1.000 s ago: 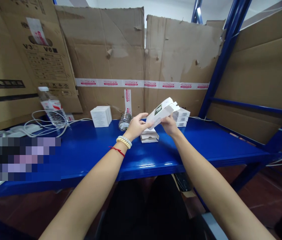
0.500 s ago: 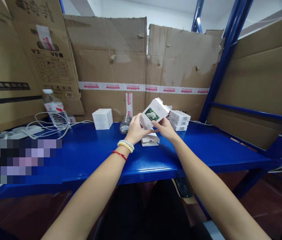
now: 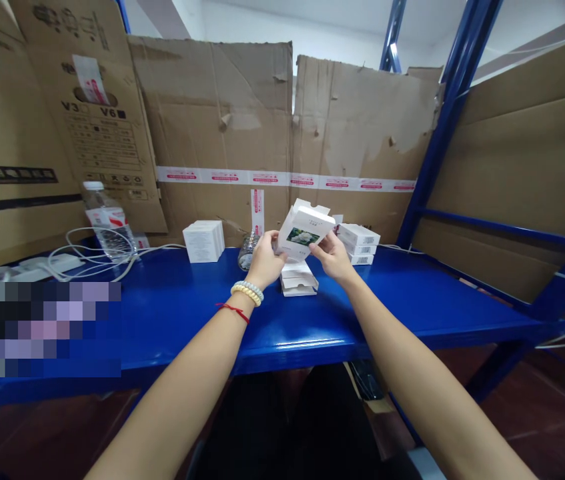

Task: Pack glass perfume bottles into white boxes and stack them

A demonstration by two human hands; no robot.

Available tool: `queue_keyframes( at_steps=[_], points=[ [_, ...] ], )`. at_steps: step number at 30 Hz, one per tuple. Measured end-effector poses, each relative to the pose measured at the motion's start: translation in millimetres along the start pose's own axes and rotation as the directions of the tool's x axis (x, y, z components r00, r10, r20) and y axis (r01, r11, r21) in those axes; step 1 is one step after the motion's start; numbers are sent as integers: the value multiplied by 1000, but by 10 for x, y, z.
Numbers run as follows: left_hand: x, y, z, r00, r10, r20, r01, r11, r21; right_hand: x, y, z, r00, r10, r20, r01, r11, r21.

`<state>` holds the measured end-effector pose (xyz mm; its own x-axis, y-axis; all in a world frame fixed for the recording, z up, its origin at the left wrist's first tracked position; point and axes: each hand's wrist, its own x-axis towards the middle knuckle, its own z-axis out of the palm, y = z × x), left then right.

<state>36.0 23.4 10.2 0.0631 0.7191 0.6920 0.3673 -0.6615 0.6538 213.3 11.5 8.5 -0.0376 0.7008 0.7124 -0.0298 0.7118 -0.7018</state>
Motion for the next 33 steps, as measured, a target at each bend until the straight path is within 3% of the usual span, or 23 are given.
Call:
queue_keyframes(
  at_steps=[9,19,26,33],
  points=[
    [-18,19,-39,1000,27,11,-28,993,118,-51,-139,23,998,-24,53,27,998,-48],
    [-75,125,-113,999,2,51,-23,907,421,-83,-253,37,999,-9,45,16,988,-154],
    [-77,133,-121,995,8,97,-52,889,455,-82,-230,11,1000,-7,23,11,984,-177],
    [-91,184,-145,993,-41,111,-19,872,489,-78,-244,-15,995,84,58,-79,993,-89]
  ],
)
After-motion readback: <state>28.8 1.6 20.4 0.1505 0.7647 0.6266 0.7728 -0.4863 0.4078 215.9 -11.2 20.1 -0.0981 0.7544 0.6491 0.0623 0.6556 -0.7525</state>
